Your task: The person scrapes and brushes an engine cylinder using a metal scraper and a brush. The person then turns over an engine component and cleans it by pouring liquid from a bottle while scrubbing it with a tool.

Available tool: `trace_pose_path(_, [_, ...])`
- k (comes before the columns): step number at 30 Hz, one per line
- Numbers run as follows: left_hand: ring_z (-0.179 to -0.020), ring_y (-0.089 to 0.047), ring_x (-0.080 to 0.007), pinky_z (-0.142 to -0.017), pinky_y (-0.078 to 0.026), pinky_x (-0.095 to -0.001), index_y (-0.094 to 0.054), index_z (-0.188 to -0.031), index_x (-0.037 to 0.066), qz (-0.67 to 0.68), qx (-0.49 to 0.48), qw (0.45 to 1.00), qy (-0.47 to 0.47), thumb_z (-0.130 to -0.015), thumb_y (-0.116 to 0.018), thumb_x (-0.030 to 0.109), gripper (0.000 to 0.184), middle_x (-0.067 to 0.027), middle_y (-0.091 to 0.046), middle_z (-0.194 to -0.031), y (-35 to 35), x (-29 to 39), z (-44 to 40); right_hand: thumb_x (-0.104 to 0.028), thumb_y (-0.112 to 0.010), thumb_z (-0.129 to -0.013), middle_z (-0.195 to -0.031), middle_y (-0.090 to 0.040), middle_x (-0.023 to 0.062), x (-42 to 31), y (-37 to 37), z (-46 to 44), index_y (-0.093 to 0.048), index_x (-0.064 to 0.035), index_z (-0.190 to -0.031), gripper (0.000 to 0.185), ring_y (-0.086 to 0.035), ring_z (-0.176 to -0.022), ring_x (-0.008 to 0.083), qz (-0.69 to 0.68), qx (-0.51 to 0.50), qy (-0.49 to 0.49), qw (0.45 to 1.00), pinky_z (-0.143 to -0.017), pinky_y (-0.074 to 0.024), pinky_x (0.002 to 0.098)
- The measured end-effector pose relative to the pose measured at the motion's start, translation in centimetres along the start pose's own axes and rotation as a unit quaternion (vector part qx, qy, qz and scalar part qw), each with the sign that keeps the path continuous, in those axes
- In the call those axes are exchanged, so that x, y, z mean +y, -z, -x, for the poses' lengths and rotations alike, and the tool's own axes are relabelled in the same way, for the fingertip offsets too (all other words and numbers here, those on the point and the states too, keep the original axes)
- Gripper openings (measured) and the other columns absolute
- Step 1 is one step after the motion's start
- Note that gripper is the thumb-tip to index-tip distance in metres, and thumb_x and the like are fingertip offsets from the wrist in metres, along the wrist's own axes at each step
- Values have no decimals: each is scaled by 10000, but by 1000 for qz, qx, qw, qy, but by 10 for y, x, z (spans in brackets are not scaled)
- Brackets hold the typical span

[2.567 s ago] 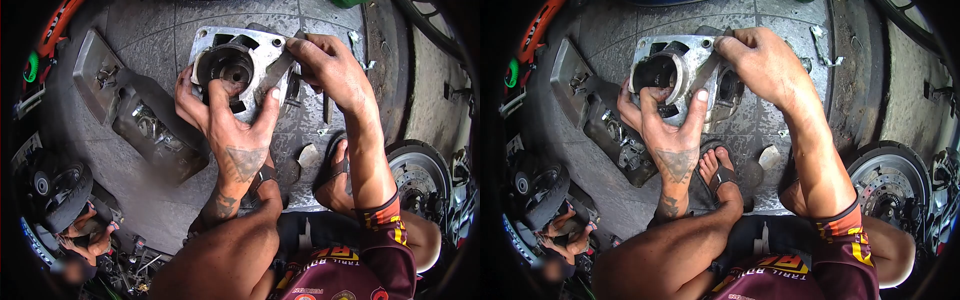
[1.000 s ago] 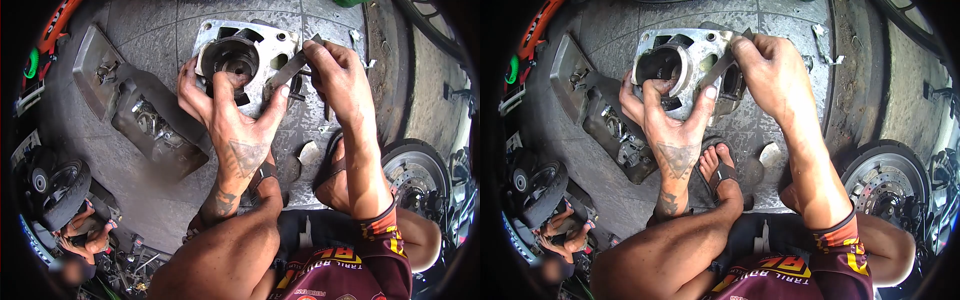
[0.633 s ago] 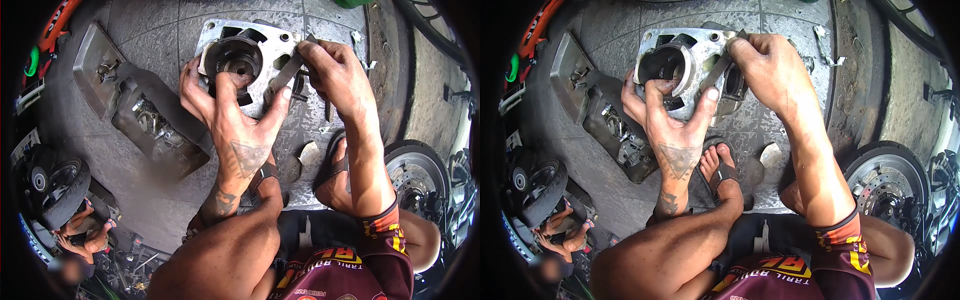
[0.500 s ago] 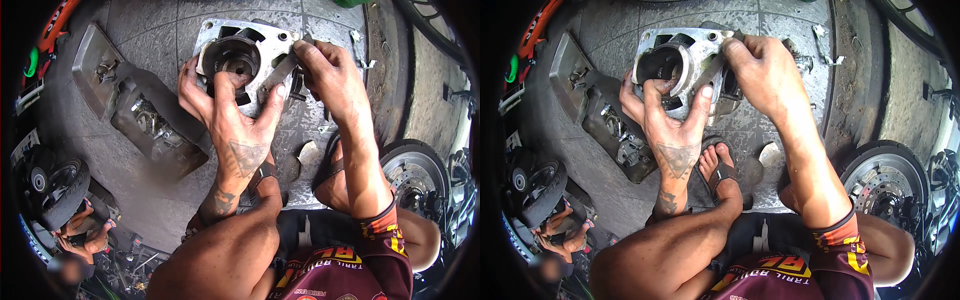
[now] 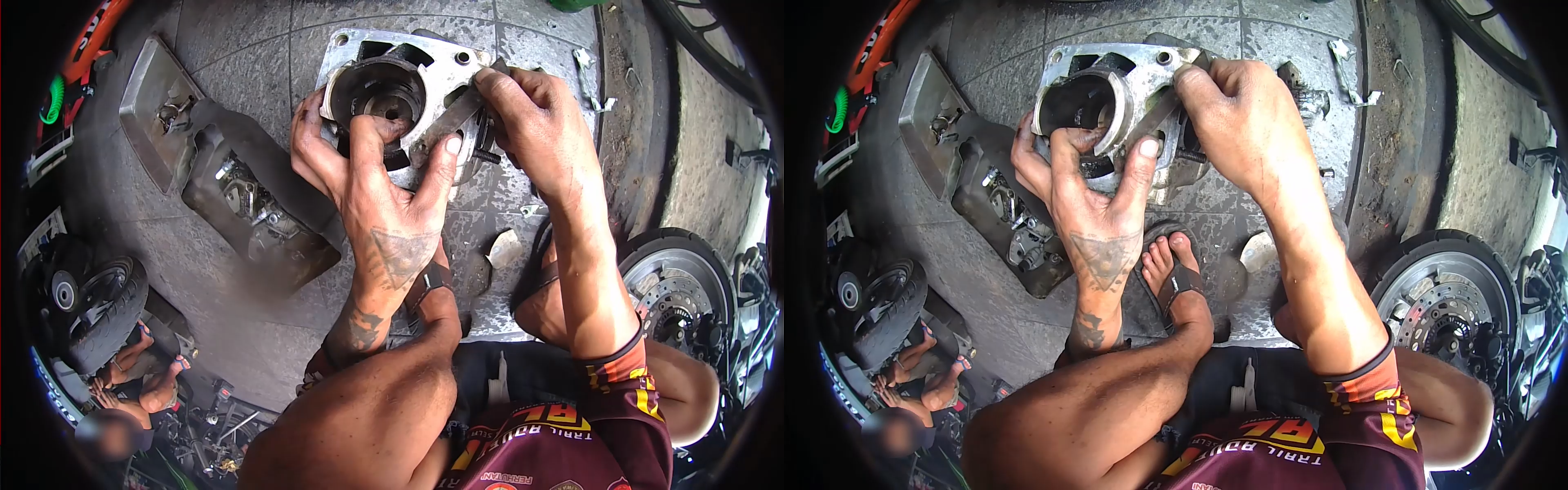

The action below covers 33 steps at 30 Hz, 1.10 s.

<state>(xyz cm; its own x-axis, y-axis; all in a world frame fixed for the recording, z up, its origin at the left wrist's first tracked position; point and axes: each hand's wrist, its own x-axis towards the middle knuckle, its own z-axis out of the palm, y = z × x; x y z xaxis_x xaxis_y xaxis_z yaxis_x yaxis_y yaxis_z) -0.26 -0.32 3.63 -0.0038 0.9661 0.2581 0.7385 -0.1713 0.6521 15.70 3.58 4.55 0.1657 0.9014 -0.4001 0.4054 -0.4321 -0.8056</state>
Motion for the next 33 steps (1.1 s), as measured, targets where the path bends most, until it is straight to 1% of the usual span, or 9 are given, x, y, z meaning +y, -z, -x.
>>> trace_pose_path(2, [-1293, -297, -381, -1038, -309, -502, -527, -986, 10, 25, -2, 1000, 0, -760, -820, 230, 430, -235, -324, -1356, 1, 0, 0, -352, -579, -877, -578, -574, 221, 0, 1, 1, -648, 64, -744, 442, -612, -555, 302, -26, -11, -8, 1000, -594, -471, 425])
trace_pose_path(6, [-1293, -291, -380, -1037, -305, -506, -528, -983, 6, 15, -9, 1000, -6, -765, -816, 241, 431, -239, -322, -1356, 3, 0, 0, -340, -575, -871, -574, -568, 230, -2, 1, 4, -644, 70, -741, 436, -611, -550, 306, -15, -7, -13, 1000, -591, -471, 427])
trace_pose_path(9, [-1293, -293, -382, -1046, -298, -501, -525, -998, 6, 0, -15, 1000, 0, -755, -822, 248, 453, -237, -311, -1365, 3, -1, 0, -332, -571, -866, -557, -558, 215, -6, 0, 5, -639, 75, -732, 434, -602, -539, 265, 10, 5, -13, 1000, -580, -467, 412])
trace_pose_path(14, [-1280, -309, -379, -1041, -305, -483, -536, -995, 4, 45, -13, 999, 0, -761, -818, 242, 437, -242, -318, -1359, 4, -1, 1, -338, -565, -862, -573, -562, 239, -3, 1, 8, -635, 76, -725, 442, -623, -562, 316, -5, 0, -18, 1000, -594, -472, 430])
trace_pose_path(18, [-1283, -307, -375, -1030, -317, -478, -538, -993, 3, 37, -16, 999, -6, -760, -820, 240, 436, -244, -317, -1361, 4, -1, 1, -337, -565, -860, -581, -567, 240, -1, 2, 10, -637, 78, -733, 440, -627, -568, 317, -13, -13, -44, 999, -599, -476, 426])
trace_pose_path(20, [-1298, -293, -379, -1031, -323, -478, -532, -1015, 6, 11, -21, 1000, 4, -746, -831, 246, 468, -245, -301, -1370, 4, -2, 0, -335, -566, -860, -569, -570, 213, -3, -3, 6, -640, 74, -734, 435, -619, -555, 261, 25, 15, -4, 1000, -590, -476, 406])
trace_pose_path(24, [-1298, -293, -380, -1030, -326, -478, -530, -1015, 5, 10, -23, 1000, -2, -747, -832, 250, 473, -247, -293, -1378, 4, -3, 0, -340, -566, -860, -566, -575, 198, -7, 1, 8, -640, 72, -734, 437, -622, -563, 241, 30, 14, -21, 999, -594, -477, 403])
trace_pose_path(28, [-1279, -310, -367, -1015, -335, -469, -544, -992, 0, 41, -18, 999, 1, -770, -817, 238, 425, -243, -295, -1386, 6, -1, 0, -351, -565, -859, -580, -585, 212, -1, 3, 11, -644, 72, -746, 445, -646, -598, 277, 5, -3, -58, 998, -624, -487, 416])
trace_pose_path(33, [-1292, -290, -372, -1016, -342, -454, -544, -995, -14, 33, -23, 999, 9, -772, -817, 246, 438, -240, -287, -1393, 3, -2, 0, -361, -562, -854, -612, -591, 250, -9, 0, 7, -650, 80, -764, 459, -662, -632, 325, 34, 15, -27, 999, -659, -495, 428])
